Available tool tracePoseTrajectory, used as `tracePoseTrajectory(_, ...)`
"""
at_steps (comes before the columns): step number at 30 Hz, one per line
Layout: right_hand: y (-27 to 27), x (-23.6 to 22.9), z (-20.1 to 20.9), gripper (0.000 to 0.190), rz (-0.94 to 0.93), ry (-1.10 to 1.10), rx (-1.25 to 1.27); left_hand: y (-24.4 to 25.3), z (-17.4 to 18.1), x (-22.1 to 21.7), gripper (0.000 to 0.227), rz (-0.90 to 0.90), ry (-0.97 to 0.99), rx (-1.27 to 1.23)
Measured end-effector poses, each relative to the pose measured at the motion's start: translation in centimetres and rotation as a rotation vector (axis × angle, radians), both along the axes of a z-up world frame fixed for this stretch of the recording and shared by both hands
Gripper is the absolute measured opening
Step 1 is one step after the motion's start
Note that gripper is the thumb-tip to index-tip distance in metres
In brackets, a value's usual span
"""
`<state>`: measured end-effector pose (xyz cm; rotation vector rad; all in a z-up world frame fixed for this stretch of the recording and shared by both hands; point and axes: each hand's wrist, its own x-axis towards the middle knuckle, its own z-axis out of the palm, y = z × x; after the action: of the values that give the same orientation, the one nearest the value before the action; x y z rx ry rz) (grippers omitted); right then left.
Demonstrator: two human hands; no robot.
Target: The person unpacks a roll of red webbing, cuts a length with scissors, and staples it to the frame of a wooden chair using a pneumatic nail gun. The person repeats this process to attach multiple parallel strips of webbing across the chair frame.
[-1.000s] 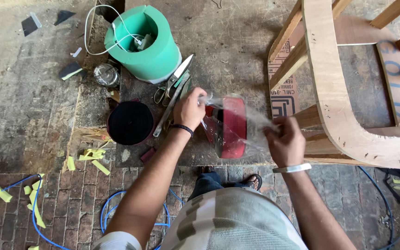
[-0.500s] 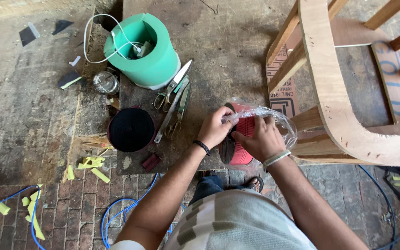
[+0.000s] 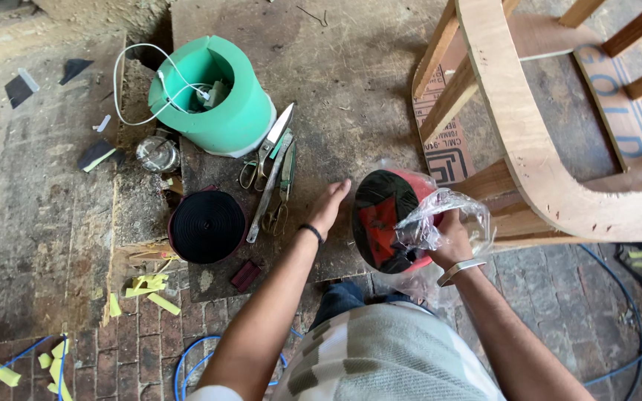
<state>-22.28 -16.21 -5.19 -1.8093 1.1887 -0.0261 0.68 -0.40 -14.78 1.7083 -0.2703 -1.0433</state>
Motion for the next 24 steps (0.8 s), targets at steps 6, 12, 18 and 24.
tracePoseTrajectory(6, 3.4, -3.2, 0.7, 0.061, -0.093, -0.341, -0.012, -2.5, -7.3, -1.7, 0.076, 0.118, 0.624, -0.123)
tracePoseTrajectory(12, 4.2, -7.9, 5.6, 0.081, -0.058, -0.407, 0.212, -2.0, -8.4, -0.8, 0.03, 0.638, 0.434, -0.238)
tracePoseTrajectory(18, 3.3, -10.7, 11.3, 0.095, 0.347, -0.33, -0.055, -1.1, -5.6, -2.9, 0.042, 0.759, -0.006, -0.107)
tracePoseTrajectory(24, 0.7, -16.2, 12.8, 0.09, 0.334, -0.341, 0.171, 5.6, -6.5, -5.0, 0.038, 0.864, -0.41, 0.47)
